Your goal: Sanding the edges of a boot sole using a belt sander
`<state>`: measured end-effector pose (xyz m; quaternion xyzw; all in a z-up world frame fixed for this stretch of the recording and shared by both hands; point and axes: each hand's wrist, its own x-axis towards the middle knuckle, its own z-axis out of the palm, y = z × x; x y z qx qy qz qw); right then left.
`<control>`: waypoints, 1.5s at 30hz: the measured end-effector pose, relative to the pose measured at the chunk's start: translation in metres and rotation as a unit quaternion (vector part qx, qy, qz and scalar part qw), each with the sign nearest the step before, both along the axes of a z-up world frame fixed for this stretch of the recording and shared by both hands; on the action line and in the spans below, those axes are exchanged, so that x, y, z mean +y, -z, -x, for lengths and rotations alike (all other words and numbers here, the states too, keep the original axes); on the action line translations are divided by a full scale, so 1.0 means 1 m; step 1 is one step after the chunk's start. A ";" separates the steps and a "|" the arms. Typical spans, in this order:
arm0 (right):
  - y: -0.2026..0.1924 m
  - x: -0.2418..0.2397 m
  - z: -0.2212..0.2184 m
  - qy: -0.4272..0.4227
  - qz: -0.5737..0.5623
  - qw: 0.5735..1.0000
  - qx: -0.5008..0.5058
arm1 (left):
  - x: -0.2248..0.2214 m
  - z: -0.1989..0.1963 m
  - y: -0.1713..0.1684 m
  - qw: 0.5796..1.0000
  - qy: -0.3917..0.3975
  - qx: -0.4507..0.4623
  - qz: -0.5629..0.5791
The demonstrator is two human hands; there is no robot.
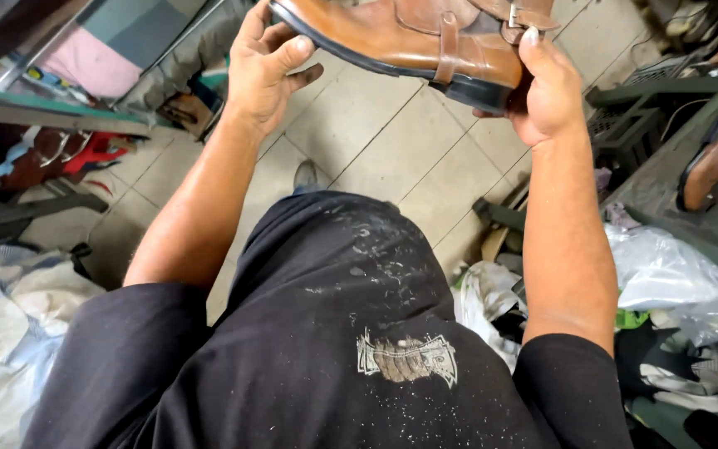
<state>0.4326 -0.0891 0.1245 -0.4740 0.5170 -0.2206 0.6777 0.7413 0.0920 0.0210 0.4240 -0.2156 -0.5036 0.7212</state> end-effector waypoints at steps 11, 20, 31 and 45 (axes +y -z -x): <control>0.116 0.010 0.010 -0.042 -0.087 0.985 -0.141 | 0.078 0.000 0.067 0.995 -0.009 0.024 -0.092; 0.151 -0.002 0.030 -0.039 -0.102 0.973 -0.202 | 0.083 0.047 0.075 0.997 -0.045 -0.023 -0.058; 0.151 -0.014 0.041 0.010 -0.178 0.962 -0.207 | 0.074 0.095 0.034 0.994 -0.068 -0.068 -0.044; 0.126 -0.016 0.036 -0.190 -0.091 0.923 -0.321 | 0.075 0.125 -0.035 0.980 -0.120 -0.154 0.031</control>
